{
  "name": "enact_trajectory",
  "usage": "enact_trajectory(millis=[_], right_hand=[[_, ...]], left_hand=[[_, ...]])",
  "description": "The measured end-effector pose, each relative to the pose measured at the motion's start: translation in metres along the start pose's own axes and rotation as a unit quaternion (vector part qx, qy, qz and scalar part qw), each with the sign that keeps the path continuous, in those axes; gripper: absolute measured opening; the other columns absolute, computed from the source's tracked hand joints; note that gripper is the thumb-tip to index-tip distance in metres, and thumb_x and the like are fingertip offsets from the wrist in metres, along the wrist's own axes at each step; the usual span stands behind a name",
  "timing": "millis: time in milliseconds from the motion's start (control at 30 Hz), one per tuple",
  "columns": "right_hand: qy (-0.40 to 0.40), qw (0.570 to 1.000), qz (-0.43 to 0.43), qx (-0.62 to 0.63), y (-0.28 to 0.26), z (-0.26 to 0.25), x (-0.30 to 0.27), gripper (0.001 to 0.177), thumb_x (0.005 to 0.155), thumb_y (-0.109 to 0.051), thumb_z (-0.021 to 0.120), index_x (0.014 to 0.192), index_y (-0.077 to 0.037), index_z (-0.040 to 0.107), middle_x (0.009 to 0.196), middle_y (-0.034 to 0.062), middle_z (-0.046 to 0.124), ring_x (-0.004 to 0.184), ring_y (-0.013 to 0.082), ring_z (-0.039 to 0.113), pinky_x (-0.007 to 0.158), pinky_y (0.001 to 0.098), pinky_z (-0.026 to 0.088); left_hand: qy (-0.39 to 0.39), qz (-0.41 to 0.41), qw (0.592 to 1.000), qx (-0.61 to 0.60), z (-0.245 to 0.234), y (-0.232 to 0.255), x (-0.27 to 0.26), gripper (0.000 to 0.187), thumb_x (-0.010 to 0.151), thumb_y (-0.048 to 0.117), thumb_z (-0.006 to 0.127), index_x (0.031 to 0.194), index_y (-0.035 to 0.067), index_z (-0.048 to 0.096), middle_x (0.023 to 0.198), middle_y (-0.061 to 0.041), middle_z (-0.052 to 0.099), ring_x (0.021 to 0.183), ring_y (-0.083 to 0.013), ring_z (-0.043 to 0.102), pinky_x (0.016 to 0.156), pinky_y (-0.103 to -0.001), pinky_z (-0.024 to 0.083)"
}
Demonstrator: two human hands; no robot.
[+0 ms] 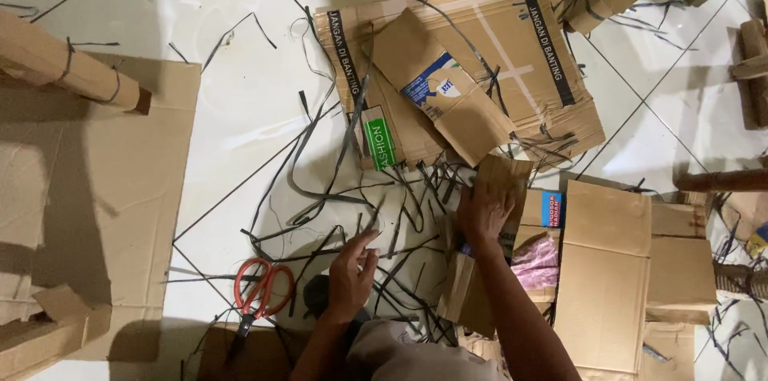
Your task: Package a wooden chair with cardboard and plastic ties for shipping
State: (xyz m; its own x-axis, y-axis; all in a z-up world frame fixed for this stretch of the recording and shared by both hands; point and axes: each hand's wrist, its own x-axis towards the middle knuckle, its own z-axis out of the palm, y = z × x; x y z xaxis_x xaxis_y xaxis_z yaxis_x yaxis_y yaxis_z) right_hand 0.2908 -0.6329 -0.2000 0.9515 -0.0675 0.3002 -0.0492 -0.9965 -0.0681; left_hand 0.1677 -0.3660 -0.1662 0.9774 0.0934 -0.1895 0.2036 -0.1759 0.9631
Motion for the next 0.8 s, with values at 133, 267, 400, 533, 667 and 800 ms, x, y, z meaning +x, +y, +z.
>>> enact_trajectory(millis=[133, 267, 400, 533, 667, 800], right_hand=[[-0.172, 0.981, 0.066, 0.062, -0.034, -0.029, 0.000, 0.027, 0.096, -0.026, 0.051, 0.083, -0.010, 0.069, 0.081, 0.0142, 0.070, 0.065, 0.0386, 0.062, 0.084, 0.0525, 0.044], [-0.090, 0.968, -0.109, 0.210, -0.085, -0.054, -0.038, 0.014, 0.101, -0.017, 0.058, 0.093, -0.008, 0.066, 0.068, 0.0071, 0.061, 0.044, 0.0178, 0.048, 0.036, 0.0336, 0.040], [-0.078, 0.962, -0.166, 0.203, -0.137, -0.101, -0.059, 0.023, 0.096, -0.026, 0.065, 0.116, -0.035, 0.074, 0.070, 0.0032, 0.070, 0.052, 0.0300, 0.068, 0.044, 0.0424, 0.053], [-0.138, 0.929, -0.182, 0.291, -0.150, -0.117, -0.062, 0.040, 0.094, -0.009, 0.064, 0.133, -0.013, 0.067, 0.068, 0.0067, 0.067, 0.042, 0.0172, 0.049, 0.038, 0.0362, 0.038], [-0.145, 0.925, -0.201, 0.286, -0.132, -0.078, -0.061, 0.018, 0.095, -0.021, 0.068, 0.113, -0.015, 0.069, 0.079, 0.0077, 0.071, 0.055, 0.0155, 0.056, 0.055, 0.0335, 0.045], [-0.086, 0.927, -0.189, 0.313, -0.117, -0.089, -0.016, 0.022, 0.080, 0.008, 0.065, 0.085, -0.007, 0.080, 0.063, 0.0059, 0.072, 0.043, 0.0140, 0.055, 0.043, 0.0274, 0.047]], left_hand=[[0.020, 0.050, 0.998, -0.022, -0.001, 0.009, 0.001, 0.032, 0.094, 0.011, 0.063, 0.125, 0.007, 0.068, 0.111, -0.010, 0.075, 0.080, -0.0194, 0.072, 0.066, -0.030, 0.058], [-0.023, -0.016, 0.998, -0.059, -0.002, 0.029, 0.002, 0.040, 0.097, 0.028, 0.060, 0.128, 0.004, 0.068, 0.105, -0.009, 0.076, 0.080, -0.0184, 0.072, 0.068, -0.029, 0.058], [0.012, -0.017, 0.995, -0.094, 0.002, 0.020, 0.012, 0.044, 0.106, 0.039, 0.053, 0.140, 0.011, 0.061, 0.117, -0.020, 0.069, 0.102, -0.0408, 0.072, 0.076, -0.050, 0.064], [0.041, -0.056, 0.987, -0.143, -0.028, 0.066, 0.011, 0.039, 0.105, 0.030, 0.049, 0.122, 0.004, 0.070, 0.097, -0.004, 0.070, 0.079, -0.0133, 0.062, 0.070, -0.028, 0.050], [0.093, -0.119, 0.927, -0.343, -0.047, 0.052, 0.003, 0.040, 0.098, 0.044, 0.054, 0.104, 0.008, 0.070, 0.074, -0.002, 0.053, 0.063, -0.0166, 0.047, 0.060, -0.036, 0.043], [0.270, -0.106, 0.791, -0.539, -0.093, 0.002, -0.006, 0.021, 0.100, 0.031, 0.063, 0.105, 0.010, 0.061, 0.069, 0.004, 0.051, 0.054, -0.0090, 0.047, 0.057, -0.030, 0.049]])
